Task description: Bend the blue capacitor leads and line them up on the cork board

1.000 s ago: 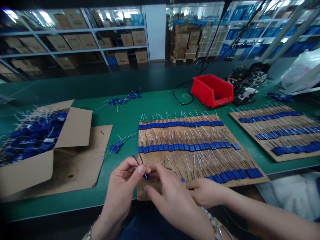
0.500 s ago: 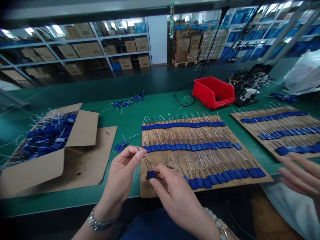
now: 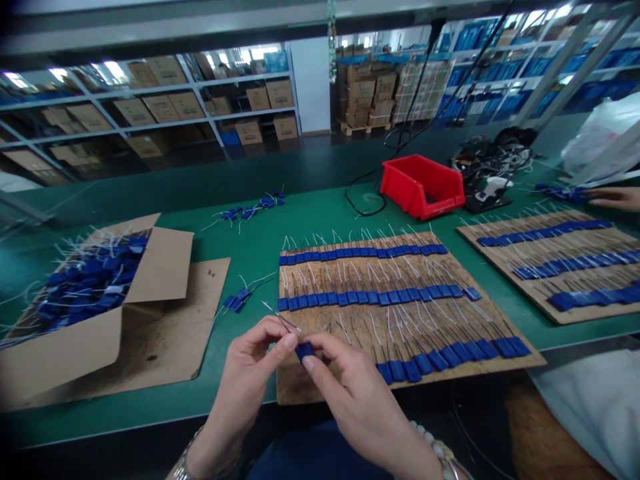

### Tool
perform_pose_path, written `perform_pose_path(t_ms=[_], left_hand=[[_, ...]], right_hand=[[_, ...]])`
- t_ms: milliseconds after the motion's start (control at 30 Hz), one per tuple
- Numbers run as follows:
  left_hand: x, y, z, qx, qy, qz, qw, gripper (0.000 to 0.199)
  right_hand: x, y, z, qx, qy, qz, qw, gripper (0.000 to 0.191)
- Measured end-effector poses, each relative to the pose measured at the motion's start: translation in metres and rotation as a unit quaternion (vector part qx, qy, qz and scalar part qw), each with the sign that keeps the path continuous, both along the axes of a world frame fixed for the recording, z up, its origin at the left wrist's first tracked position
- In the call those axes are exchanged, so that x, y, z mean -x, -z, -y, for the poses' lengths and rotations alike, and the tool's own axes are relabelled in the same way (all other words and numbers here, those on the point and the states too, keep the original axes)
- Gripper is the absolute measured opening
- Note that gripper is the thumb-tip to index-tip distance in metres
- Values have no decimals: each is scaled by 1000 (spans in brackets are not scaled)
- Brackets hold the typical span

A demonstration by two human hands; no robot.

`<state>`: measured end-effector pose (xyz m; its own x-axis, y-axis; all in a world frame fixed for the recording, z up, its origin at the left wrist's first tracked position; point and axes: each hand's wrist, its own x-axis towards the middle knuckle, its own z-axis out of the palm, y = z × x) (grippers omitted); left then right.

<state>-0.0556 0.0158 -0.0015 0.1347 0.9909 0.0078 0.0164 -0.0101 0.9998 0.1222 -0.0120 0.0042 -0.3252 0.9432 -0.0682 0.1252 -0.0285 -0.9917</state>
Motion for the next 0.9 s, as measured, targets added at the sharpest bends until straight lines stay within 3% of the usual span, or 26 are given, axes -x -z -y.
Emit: perform_pose_path(t_ms=[233, 400, 500, 700, 800, 900], left_hand=[[-2, 4, 1, 33, 1, -40, 999, 21], [-10, 3, -2, 94, -49, 88, 990, 22], [-14, 3, -3, 104, -45, 116, 987, 24], [-13, 7, -7, 25, -34, 16, 999, 22], [-15, 9, -8, -2, -17, -21, 1000, 24], [-18, 11, -9, 24, 5, -29, 999, 29]], right_hand=[[-4, 2, -2, -1, 10, 25, 1000, 26], [-4, 4, 0, -14, 18, 56, 998, 22], [-4, 6, 0, -28, 31, 99, 994, 20], [-5, 7, -4, -117, 68, 178, 975, 14], [-7, 4, -5, -110, 68, 176, 976, 13], [-9, -1, -5, -99, 66, 161, 980, 14]])
